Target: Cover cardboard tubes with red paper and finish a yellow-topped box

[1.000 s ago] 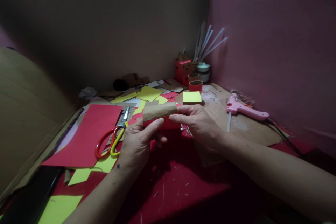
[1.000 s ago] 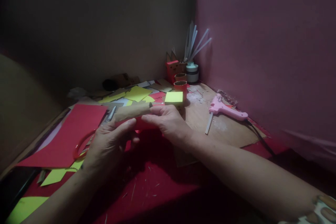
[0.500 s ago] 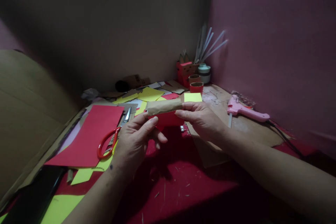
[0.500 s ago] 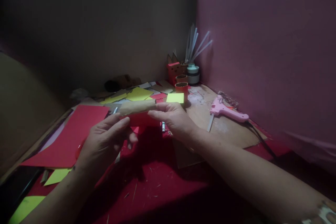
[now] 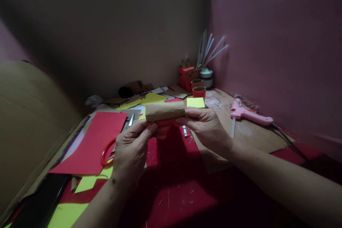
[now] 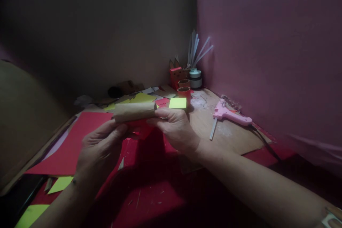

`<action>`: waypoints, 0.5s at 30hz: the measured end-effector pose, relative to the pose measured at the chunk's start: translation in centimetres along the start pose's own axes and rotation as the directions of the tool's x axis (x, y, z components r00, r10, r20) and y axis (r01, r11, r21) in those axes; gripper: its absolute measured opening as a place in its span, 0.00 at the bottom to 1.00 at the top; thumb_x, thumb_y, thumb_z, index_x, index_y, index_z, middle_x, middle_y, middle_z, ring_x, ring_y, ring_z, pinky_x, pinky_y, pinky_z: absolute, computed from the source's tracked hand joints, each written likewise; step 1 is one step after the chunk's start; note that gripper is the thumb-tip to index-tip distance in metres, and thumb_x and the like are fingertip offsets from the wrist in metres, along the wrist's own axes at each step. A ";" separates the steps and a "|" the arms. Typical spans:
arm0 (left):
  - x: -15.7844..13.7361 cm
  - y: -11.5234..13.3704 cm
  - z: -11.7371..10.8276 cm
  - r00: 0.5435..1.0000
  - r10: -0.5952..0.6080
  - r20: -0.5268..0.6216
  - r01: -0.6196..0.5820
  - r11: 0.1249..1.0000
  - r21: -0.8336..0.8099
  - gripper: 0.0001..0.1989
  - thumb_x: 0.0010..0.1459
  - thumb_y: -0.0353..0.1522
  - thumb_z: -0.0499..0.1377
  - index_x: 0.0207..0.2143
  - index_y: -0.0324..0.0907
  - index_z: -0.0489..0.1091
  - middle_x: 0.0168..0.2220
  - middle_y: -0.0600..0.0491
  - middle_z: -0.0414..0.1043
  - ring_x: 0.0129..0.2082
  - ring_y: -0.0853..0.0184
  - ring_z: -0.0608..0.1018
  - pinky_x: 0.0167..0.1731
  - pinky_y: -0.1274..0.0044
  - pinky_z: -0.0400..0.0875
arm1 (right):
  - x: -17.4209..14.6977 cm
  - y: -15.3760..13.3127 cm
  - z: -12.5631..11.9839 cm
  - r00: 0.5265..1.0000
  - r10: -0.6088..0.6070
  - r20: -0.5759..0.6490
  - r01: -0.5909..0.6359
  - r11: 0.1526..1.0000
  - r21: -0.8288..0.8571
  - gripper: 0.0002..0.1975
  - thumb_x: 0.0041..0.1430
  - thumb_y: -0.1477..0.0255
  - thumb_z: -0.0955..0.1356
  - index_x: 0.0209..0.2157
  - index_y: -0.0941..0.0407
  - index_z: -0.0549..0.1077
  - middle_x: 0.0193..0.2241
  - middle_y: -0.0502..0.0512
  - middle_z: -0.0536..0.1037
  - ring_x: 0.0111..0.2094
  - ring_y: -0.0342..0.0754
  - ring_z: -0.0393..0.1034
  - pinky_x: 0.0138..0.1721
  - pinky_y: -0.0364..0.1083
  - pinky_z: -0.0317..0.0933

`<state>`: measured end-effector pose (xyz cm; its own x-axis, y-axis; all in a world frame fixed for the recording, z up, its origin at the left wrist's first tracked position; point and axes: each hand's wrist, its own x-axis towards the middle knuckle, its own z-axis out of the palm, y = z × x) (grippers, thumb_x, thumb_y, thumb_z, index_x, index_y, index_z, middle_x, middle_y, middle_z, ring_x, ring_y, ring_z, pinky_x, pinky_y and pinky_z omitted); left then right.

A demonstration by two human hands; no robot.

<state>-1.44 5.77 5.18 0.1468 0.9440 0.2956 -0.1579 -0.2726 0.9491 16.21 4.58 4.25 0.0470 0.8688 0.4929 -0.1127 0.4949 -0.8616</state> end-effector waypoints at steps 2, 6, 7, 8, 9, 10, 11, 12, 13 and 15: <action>0.0 0.1 0.0 1.000 -0.010 -0.005 0.009 1.000 -0.004 0.07 0.53 0.30 0.64 0.36 0.41 0.78 0.30 0.53 0.81 0.31 0.66 0.81 0.32 0.78 0.74 | -0.1 0.2 0.1 1.000 -0.010 -0.010 0.010 1.000 -0.002 0.04 0.52 0.71 0.72 0.32 0.50 0.81 0.27 0.48 0.78 0.31 0.46 0.70 0.39 0.49 0.67; 0.2 0.2 0.0 0.997 -0.077 0.027 0.078 0.996 -0.051 0.09 0.53 0.30 0.64 0.38 0.38 0.77 0.31 0.50 0.81 0.31 0.64 0.81 0.33 0.76 0.75 | -0.1 0.6 0.2 1.000 0.016 0.024 -0.018 0.998 0.062 0.04 0.52 0.71 0.73 0.32 0.49 0.80 0.30 0.46 0.79 0.32 0.44 0.71 0.41 0.48 0.68; 0.2 0.3 0.0 0.995 -0.094 0.029 0.096 0.993 -0.067 0.09 0.52 0.29 0.64 0.38 0.37 0.76 0.31 0.50 0.81 0.31 0.64 0.81 0.33 0.75 0.76 | -0.1 0.7 0.2 0.999 0.017 0.042 -0.020 0.997 0.072 0.05 0.52 0.71 0.73 0.33 0.49 0.80 0.32 0.46 0.80 0.34 0.44 0.71 0.42 0.48 0.68; 0.3 0.3 0.0 0.994 -0.109 0.029 0.111 0.990 -0.086 0.10 0.52 0.29 0.64 0.38 0.36 0.76 0.30 0.49 0.80 0.30 0.64 0.81 0.33 0.75 0.76 | -0.1 0.8 0.2 0.998 0.015 0.061 -0.020 0.997 0.076 0.06 0.53 0.71 0.73 0.35 0.49 0.80 0.33 0.46 0.80 0.35 0.44 0.72 0.43 0.47 0.67; 0.4 0.3 0.1 0.992 -0.122 0.029 0.125 0.986 -0.107 0.10 0.52 0.29 0.64 0.38 0.36 0.75 0.31 0.49 0.80 0.29 0.64 0.81 0.33 0.75 0.77 | 0.0 0.9 0.2 0.997 0.012 0.081 -0.018 0.997 0.078 0.07 0.53 0.71 0.72 0.36 0.48 0.80 0.33 0.46 0.80 0.35 0.44 0.72 0.43 0.47 0.67; 0.4 0.3 0.1 0.990 -0.137 0.030 0.139 0.982 -0.125 0.10 0.51 0.28 0.64 0.39 0.35 0.75 0.31 0.49 0.80 0.29 0.64 0.81 0.33 0.75 0.77 | 0.0 1.1 0.1 0.995 0.012 0.099 -0.020 0.997 0.079 0.08 0.54 0.72 0.72 0.38 0.48 0.80 0.33 0.46 0.80 0.35 0.44 0.72 0.43 0.47 0.67; 0.5 0.2 0.1 0.988 -0.150 0.034 0.153 0.978 -0.142 0.11 0.51 0.28 0.65 0.39 0.35 0.75 0.32 0.48 0.80 0.28 0.64 0.81 0.32 0.75 0.77 | 0.0 1.2 0.1 0.993 0.017 0.117 -0.027 0.996 0.080 0.09 0.55 0.72 0.71 0.38 0.48 0.80 0.32 0.46 0.80 0.35 0.44 0.72 0.43 0.47 0.67; 0.6 0.2 0.1 0.986 -0.162 0.035 0.165 0.974 -0.157 0.12 0.51 0.28 0.65 0.39 0.34 0.75 0.32 0.48 0.80 0.28 0.65 0.81 0.32 0.76 0.78 | 0.0 1.3 0.2 0.991 0.023 0.132 -0.034 0.996 0.086 0.10 0.55 0.72 0.71 0.39 0.48 0.80 0.32 0.47 0.80 0.35 0.44 0.72 0.43 0.48 0.67; 0.6 0.2 0.1 0.984 -0.172 0.035 0.175 0.970 -0.170 0.12 0.51 0.29 0.65 0.39 0.34 0.74 0.33 0.47 0.80 0.28 0.65 0.81 0.31 0.76 0.78 | 0.0 1.4 0.2 0.990 0.026 0.142 -0.040 0.995 0.093 0.10 0.55 0.72 0.71 0.40 0.48 0.79 0.32 0.47 0.80 0.35 0.44 0.72 0.43 0.49 0.67; 0.6 0.2 0.0 0.981 -0.190 0.030 0.193 0.964 -0.181 0.13 0.51 0.29 0.65 0.40 0.34 0.74 0.34 0.46 0.80 0.27 0.65 0.81 0.31 0.76 0.78 | 0.0 1.5 0.3 0.990 0.023 0.140 -0.037 0.995 0.095 0.11 0.54 0.72 0.71 0.41 0.48 0.79 0.33 0.47 0.80 0.36 0.45 0.72 0.44 0.49 0.67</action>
<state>-1.34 6.33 5.53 0.2029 0.9727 0.1125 -0.3011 -0.0474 0.9524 15.78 5.30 2.98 -0.0954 0.8694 0.4848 -0.2080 0.4588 -0.8638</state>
